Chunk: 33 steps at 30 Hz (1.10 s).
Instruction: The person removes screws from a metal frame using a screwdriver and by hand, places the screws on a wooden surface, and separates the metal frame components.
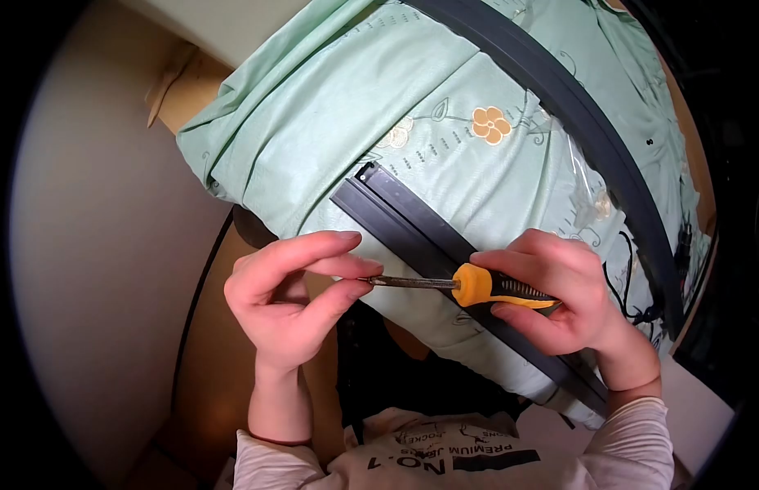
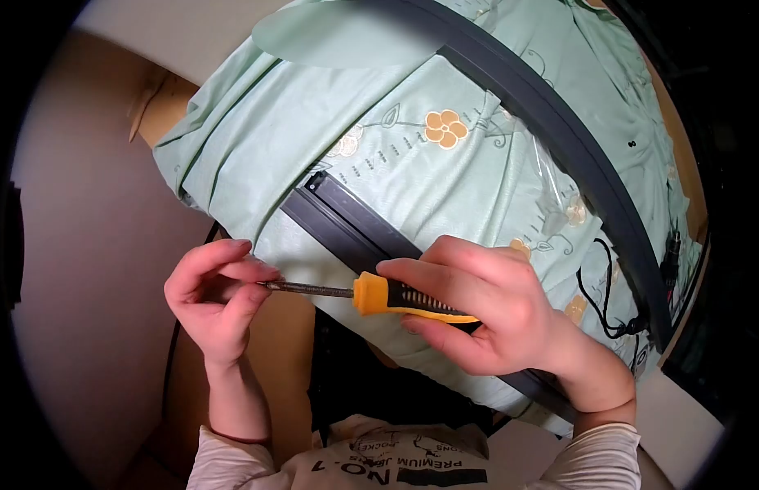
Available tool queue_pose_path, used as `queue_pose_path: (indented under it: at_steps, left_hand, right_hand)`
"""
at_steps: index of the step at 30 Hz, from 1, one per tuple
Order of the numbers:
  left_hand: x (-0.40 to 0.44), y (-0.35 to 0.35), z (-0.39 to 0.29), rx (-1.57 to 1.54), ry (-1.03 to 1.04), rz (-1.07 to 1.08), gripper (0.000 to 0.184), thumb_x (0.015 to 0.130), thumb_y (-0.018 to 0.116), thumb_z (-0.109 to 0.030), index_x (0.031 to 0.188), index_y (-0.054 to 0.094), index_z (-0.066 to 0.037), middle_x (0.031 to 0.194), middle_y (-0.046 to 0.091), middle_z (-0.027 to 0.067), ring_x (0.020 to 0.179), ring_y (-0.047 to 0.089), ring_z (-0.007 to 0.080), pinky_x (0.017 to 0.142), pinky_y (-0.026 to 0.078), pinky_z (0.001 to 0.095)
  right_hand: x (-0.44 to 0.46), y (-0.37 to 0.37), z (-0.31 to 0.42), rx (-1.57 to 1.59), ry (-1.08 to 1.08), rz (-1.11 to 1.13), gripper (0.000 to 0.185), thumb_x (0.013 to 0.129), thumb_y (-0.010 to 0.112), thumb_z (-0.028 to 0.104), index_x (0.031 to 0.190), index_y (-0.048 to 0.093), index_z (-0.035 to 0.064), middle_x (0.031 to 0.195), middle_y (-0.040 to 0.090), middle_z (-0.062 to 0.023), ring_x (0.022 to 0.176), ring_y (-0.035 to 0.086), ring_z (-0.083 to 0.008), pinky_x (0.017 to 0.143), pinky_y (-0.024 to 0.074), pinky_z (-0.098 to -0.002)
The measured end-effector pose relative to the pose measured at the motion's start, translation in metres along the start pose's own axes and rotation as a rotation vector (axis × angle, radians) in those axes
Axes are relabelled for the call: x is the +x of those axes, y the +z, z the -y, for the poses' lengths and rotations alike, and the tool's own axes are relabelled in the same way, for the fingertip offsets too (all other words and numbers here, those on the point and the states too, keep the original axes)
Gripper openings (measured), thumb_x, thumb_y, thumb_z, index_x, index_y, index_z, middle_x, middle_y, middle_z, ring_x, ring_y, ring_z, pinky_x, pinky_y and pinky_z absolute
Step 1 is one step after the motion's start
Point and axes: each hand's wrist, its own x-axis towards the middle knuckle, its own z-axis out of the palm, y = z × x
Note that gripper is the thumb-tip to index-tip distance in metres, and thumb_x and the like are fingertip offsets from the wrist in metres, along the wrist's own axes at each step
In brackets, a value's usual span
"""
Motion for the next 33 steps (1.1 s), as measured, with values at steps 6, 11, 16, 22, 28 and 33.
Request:
queue_pose_path:
  at_steps: [6, 11, 16, 22, 28, 33]
  left_hand:
    - [-0.001, -0.004, 0.007, -0.145, -0.063, -0.034, 0.041, 0.073, 0.074, 0.016, 0.113, 0.068, 0.011, 0.083, 0.076, 0.0173, 0.078, 0.076, 0.0221, 0.071, 0.058, 0.0271]
    - [-0.001, -0.001, 0.009, -0.224, -0.118, -0.03, 0.046, 0.071, 0.074, 0.017, 0.116, 0.066, 0.012, 0.087, 0.076, 0.0194, 0.083, 0.076, 0.0239, 0.078, 0.058, 0.0302]
    - [0.0, 0.0, 0.019, -0.223, -0.087, 0.075, 0.063, 0.069, 0.077, 0.011, 0.129, 0.058, 0.011, 0.097, 0.074, 0.02, 0.087, 0.074, 0.024, 0.08, 0.061, 0.0324]
    - [0.007, 0.007, 0.032, -0.022, -0.264, -0.039, 0.057, 0.07, 0.082, 0.006, 0.124, 0.064, 0.005, 0.11, 0.073, 0.0163, 0.094, 0.071, 0.0188, 0.083, 0.057, 0.0298]
    - [0.011, 0.018, 0.073, 0.847, -0.198, -0.031, 0.038, 0.076, 0.085, -0.014, 0.109, 0.069, -0.006, 0.104, 0.067, 0.0096, 0.097, 0.062, 0.0282, 0.086, 0.049, 0.0384]
    - [0.028, 0.029, 0.098, 0.899, -0.256, 0.04, 0.046, 0.074, 0.088, -0.024, 0.112, 0.066, -0.009, 0.098, 0.063, 0.0076, 0.097, 0.06, 0.0262, 0.09, 0.043, 0.0396]
  right_hand:
    - [0.005, 0.01, -0.004, 0.135, 0.048, -0.001, 0.045, 0.076, 0.077, 0.005, 0.12, 0.07, -0.0031, 0.084, 0.061, -0.0093, 0.063, 0.061, -0.0206, 0.055, 0.0469, -0.0294]
    - [0.003, 0.021, -0.008, 0.273, 0.115, -0.008, 0.043, 0.079, 0.076, 0.005, 0.12, 0.069, -0.0038, 0.084, 0.062, -0.0099, 0.065, 0.062, -0.021, 0.059, 0.0481, -0.0294]
    - [0.002, 0.024, -0.011, 0.31, 0.143, 0.0, 0.041, 0.081, 0.075, 0.006, 0.12, 0.069, -0.0039, 0.084, 0.063, -0.0102, 0.067, 0.062, -0.0204, 0.06, 0.0481, -0.0291]
    - [-0.001, 0.021, -0.023, 0.298, 0.207, -0.012, 0.039, 0.083, 0.073, 0.005, 0.12, 0.068, -0.0049, 0.087, 0.065, -0.0113, 0.072, 0.063, -0.0201, 0.064, 0.0486, -0.0286]
    - [-0.002, 0.021, -0.041, 0.054, 0.266, -0.069, 0.035, 0.087, 0.069, 0.001, 0.122, 0.067, -0.0058, 0.088, 0.064, -0.0123, 0.071, 0.061, -0.0191, 0.065, 0.0481, -0.0281]
    - [0.017, 0.032, -0.053, -0.052, 0.289, -0.065, 0.037, 0.083, 0.074, 0.001, 0.12, 0.069, -0.0036, 0.086, 0.064, -0.0112, 0.068, 0.06, -0.0189, 0.061, 0.0475, -0.028]
